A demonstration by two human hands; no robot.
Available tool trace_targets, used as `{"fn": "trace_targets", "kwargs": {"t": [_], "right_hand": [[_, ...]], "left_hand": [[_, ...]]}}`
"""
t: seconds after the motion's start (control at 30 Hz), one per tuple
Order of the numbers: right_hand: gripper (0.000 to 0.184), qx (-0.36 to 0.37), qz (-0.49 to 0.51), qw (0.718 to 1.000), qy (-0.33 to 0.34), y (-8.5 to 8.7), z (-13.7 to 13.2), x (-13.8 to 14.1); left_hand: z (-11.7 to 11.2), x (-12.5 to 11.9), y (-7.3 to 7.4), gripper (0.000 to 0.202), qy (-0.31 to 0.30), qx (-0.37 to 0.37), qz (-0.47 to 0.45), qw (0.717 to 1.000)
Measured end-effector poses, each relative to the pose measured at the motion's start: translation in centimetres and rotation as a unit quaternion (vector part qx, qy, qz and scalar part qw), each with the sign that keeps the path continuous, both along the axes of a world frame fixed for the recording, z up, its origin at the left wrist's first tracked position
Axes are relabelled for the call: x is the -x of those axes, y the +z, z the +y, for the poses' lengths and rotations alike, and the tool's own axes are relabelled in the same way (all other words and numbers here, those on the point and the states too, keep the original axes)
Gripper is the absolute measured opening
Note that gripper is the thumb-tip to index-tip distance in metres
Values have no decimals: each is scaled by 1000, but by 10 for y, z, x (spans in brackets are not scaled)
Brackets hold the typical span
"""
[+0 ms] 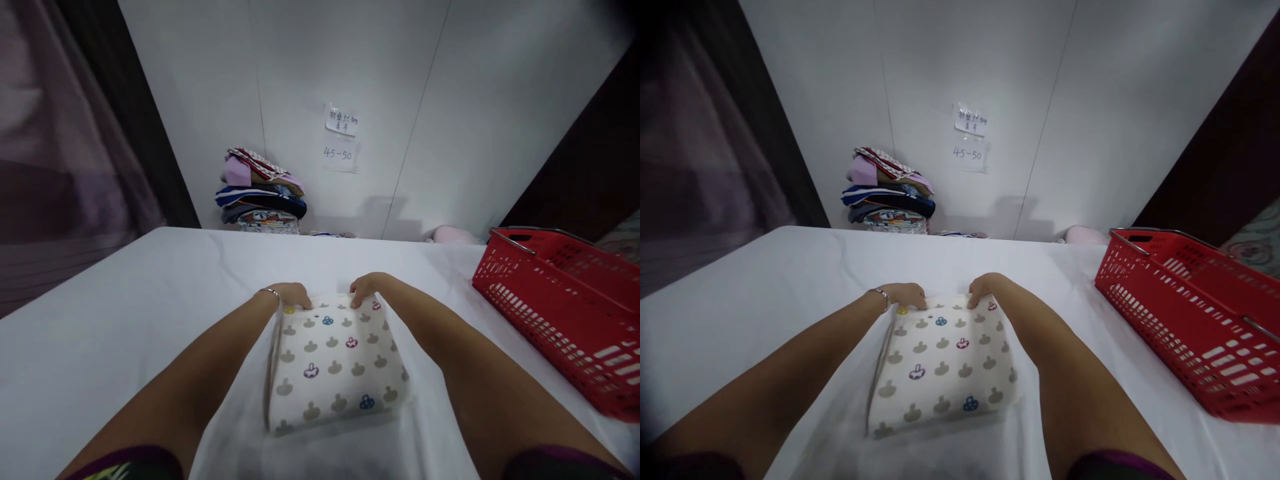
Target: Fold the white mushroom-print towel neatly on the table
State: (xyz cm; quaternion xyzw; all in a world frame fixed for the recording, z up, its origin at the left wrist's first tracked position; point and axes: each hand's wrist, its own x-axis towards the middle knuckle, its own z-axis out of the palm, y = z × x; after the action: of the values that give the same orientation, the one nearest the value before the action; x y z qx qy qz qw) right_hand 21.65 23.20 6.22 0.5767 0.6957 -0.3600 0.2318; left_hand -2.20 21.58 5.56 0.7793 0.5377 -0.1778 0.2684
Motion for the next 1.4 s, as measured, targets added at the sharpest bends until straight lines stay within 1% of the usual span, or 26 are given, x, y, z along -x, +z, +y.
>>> {"fn": "trace_targets", "kwargs": {"t": [0.13, 0.27, 0.37, 0.43, 0.5, 0.57, 0.6, 0.63, 0.7, 0.77, 0.83, 0.87, 0.9, 0.93, 0.97, 1.0, 1.03, 1.07, 1.1, 1.17, 1.2, 1.23, 1.27, 1.3, 1.33, 1.4], "right_hand": [[79, 46, -13, 999, 0, 1, 3, 5], [72, 59, 1, 998, 7, 6, 0, 9], [69, 43, 27, 999, 11, 19, -11, 8], [70, 21, 41, 999, 11, 32, -22, 6], [67, -12, 50, 999, 15, 49, -35, 6], [60, -49, 52, 997, 20, 68, -49, 7], [55, -68, 50, 996, 23, 79, -55, 7], [51, -92, 47, 994, 27, 91, -62, 8], [44, -164, 33, 985, 41, 118, -75, 8], [38, -266, 21, 962, 56, 145, -90, 7], [36, -357, 32, 932, 60, 164, -106, 4], [37, -402, 38, 912, 66, 169, -115, 3], [39, -452, 44, 888, 75, 167, -124, 2], [43, -503, 49, 858, 89, 160, -133, 0], [47, -555, 55, 823, 105, 147, -142, 0], [49, -597, 59, 792, 111, 128, -150, -1], [48, -619, 64, 773, 120, 103, -158, -2], [46, -629, 70, 764, 128, 76, -166, -3], [44, -627, 76, 763, 138, 46, -174, -3], [40, -600, 94, 778, 162, -9, -188, -5], [41, -586, 107, 786, 166, -32, -194, -5], [43, -574, 119, 794, 164, -49, -200, -6], [45, -568, 128, 798, 155, -61, -205, -7], [47, -561, 135, 804, 147, -68, -208, -7], [48, -554, 141, 808, 140, -71, -211, -8], [52, -537, 157, 818, 131, -66, -214, -11]], "left_hand": [[3, -3, -4, 45, -11, 4, -6, 1000], [2, -3, -5, 42, -17, 4, -9, 1000], [-3, 0, -1, 44, -20, 4, -21, 1000], [-8, 4, 4, 46, -18, 5, -49, 999], [-14, 8, 13, 48, -16, 10, -92, 996], [-20, 11, 26, 49, -23, 5, -128, 992], [-23, 13, 36, 50, -28, -8, -139, 990], [-26, 14, 47, 52, -33, -31, -144, 989], [-35, 18, 77, 58, -42, -102, -140, 984], [-46, 23, 110, 63, -51, -192, -136, 971], [-62, 28, 139, 61, -59, -278, -136, 949], [-71, 31, 149, 58, -54, -319, -131, 937], [-82, 32, 153, 56, -51, -356, -128, 924], [-93, 34, 152, 54, -51, -391, -129, 910], [-104, 34, 144, 54, -51, -422, -129, 896], [-115, 34, 131, 56, -52, -450, -130, 882], [-126, 34, 111, 56, -56, -475, -131, 868], [-136, 33, 88, 55, -73, -483, -128, 863], [-145, 32, 62, 53, -86, -481, -126, 864], [-162, 30, 12, 46, -111, -448, -128, 878], [-169, 30, -10, 42, -113, -429, -131, 886], [-175, 29, -27, 39, -115, -414, -137, 893], [-180, 29, -39, 38, -109, -409, -141, 895], [-183, 29, -46, 37, -103, -405, -145, 897], [-186, 30, -49, 37, -98, -405, -148, 897], [-188, 31, -47, 36, -89, -402, -157, 898]]}}
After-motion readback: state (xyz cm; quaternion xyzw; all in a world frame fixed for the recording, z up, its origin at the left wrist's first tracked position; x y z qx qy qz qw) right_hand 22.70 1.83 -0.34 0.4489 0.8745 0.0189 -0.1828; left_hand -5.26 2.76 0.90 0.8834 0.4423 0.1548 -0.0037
